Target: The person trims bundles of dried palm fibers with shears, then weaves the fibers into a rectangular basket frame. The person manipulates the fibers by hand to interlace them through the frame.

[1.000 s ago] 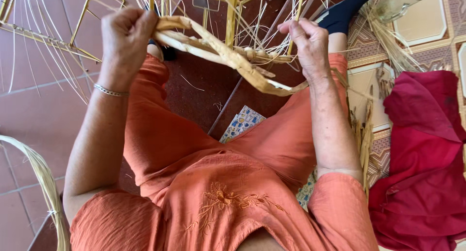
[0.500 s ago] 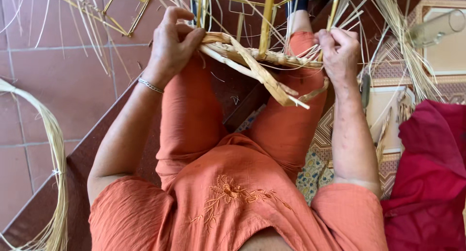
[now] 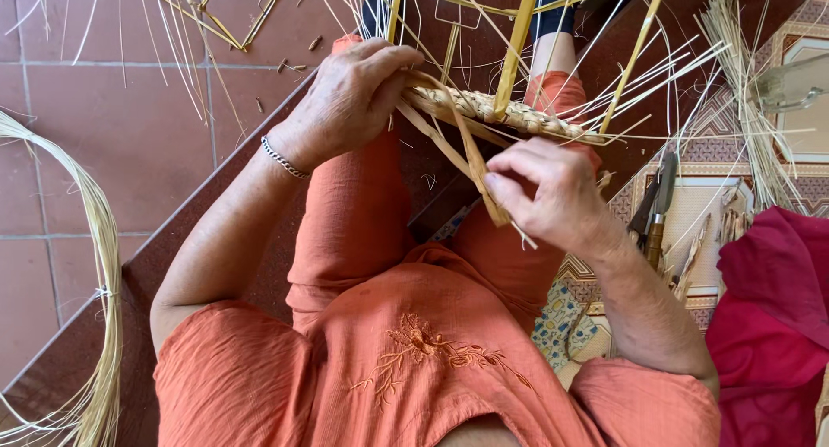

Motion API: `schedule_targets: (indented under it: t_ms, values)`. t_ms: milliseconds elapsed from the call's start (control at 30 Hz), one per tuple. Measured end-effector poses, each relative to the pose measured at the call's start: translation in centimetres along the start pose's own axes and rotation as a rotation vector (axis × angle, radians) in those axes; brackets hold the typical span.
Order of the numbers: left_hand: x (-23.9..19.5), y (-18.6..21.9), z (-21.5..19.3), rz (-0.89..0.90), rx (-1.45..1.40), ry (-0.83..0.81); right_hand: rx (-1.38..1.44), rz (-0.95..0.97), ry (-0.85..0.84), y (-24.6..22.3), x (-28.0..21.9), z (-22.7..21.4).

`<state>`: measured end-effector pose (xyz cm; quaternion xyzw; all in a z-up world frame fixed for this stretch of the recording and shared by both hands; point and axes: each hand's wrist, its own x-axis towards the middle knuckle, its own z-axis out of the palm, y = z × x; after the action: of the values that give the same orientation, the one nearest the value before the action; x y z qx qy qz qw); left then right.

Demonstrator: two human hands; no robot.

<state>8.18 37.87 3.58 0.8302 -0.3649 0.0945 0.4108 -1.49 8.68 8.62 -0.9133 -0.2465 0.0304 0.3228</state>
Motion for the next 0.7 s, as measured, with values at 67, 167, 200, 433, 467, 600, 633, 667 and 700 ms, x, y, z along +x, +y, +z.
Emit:
schedule_targets:
  t_ms: [67, 167, 200, 433, 467, 600, 633, 667, 700]
  values:
    - [-0.2, 0.1, -0.6, -0.013, -0.105, -0.038, 0.179, 0.053, -0.064, -1.0, -0.5, 1.2]
    - [-0.7, 0.2, -1.2, -0.006, -0.171, -0.048, 0.357, -0.016, -0.024, -0.7, -0.5, 1.9]
    - [-0.8, 0.2, -1.3, -0.001, -0.185, -0.052, 0.400, -0.064, 0.014, -0.3, -0.4, 1.7]
    - [-0.7, 0.2, -1.8, 0.098, -0.242, -0.013, 0.792, 0.376, -0.132, 0.1, 2.2, -3.6]
    - [-0.7, 0.3, -1.8, 0.070, -0.235, -0.021, 0.816, 0.362, -0.176, -0.8, 2.0, -3.2]
    - [-0.6, 1.0, -1.5, 0.030, -0.171, -0.022, -0.138, -0.411, 0.082, -3.8, 0.8, 0.1]
    - [-0.7, 1.2, -1.4, 0.037, -0.144, -0.017, 0.003, -0.366, 0.058, -4.0, 0.5, 0.6]
    - [-0.8, 1.3, -1.3, 0.046, -0.136, -0.030, 0.144, -0.320, 0.035, -4.3, -0.1, 0.8]
    - [-0.7, 1.3, -1.2, 0.062, -0.121, -0.041, 0.279, -0.279, 0.019, -4.6, -0.4, 1.0]
